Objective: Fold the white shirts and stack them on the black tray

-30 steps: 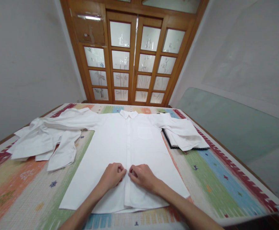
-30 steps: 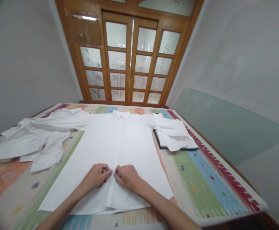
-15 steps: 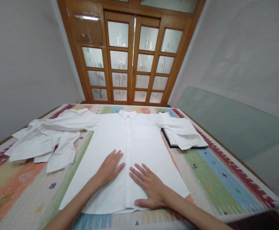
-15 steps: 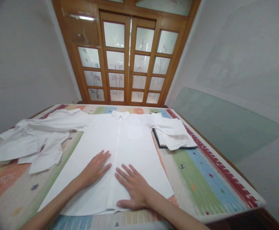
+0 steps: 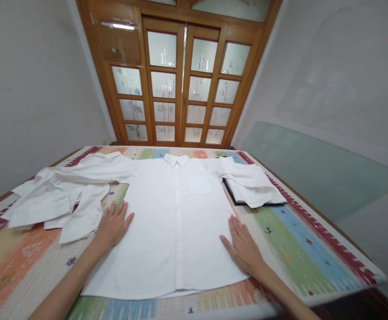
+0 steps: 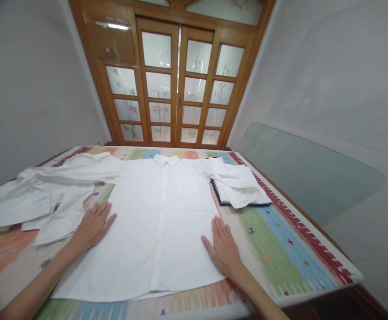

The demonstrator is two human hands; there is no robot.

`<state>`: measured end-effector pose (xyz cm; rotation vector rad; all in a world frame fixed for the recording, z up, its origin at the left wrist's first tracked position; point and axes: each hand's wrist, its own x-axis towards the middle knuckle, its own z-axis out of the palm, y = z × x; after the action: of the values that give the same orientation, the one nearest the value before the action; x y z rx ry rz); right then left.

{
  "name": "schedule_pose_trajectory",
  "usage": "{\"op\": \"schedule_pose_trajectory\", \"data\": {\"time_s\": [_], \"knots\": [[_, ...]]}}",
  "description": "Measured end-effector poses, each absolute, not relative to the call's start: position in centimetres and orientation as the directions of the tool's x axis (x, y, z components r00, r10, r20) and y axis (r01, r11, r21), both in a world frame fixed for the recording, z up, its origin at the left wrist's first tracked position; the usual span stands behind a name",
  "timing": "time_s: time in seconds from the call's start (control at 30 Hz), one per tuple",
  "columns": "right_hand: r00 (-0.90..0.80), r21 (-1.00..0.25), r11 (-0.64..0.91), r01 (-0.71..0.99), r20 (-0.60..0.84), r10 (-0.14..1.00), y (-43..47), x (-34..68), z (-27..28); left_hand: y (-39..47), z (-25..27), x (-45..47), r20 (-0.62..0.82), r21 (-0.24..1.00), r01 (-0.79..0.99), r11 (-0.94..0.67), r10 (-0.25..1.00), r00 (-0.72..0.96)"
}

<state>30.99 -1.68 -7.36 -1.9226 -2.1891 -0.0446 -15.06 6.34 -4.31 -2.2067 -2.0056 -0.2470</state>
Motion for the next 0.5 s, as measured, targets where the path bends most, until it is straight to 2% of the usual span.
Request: {"op": "schedule_pose_trajectory", "data": {"time_s": [0.1,0.23,0.37,0.5], "knots": [[-0.135,-0.151,0.16,0.975,0.162,0.977,-0.8,30.0,-6.9,6.6,-3.7,-13.4,0.191,0.036,0.987,-0.158,0.97,0.149],[-0.267,-0.196,0.287,0.938,0.121,0.956,1.4,27.2,-5.2,7.2,-2.5,-9.3,0.097,0.176,0.92,-0.35,0.936,0.337],[-0.471,-0.254,0.483,0.838,0.112,0.875,4.2,24.1,-3.9,6.5,-1.8,-4.6,0.093,0.273,0.802,-0.531,0.845,0.527],[-0.536,-0.306,0.537,0.786,0.097,0.839,7.8,22.0,-3.5,4.9,-2.6,-1.8,0.126,0.27,0.674,-0.688,0.719,0.683]]}}
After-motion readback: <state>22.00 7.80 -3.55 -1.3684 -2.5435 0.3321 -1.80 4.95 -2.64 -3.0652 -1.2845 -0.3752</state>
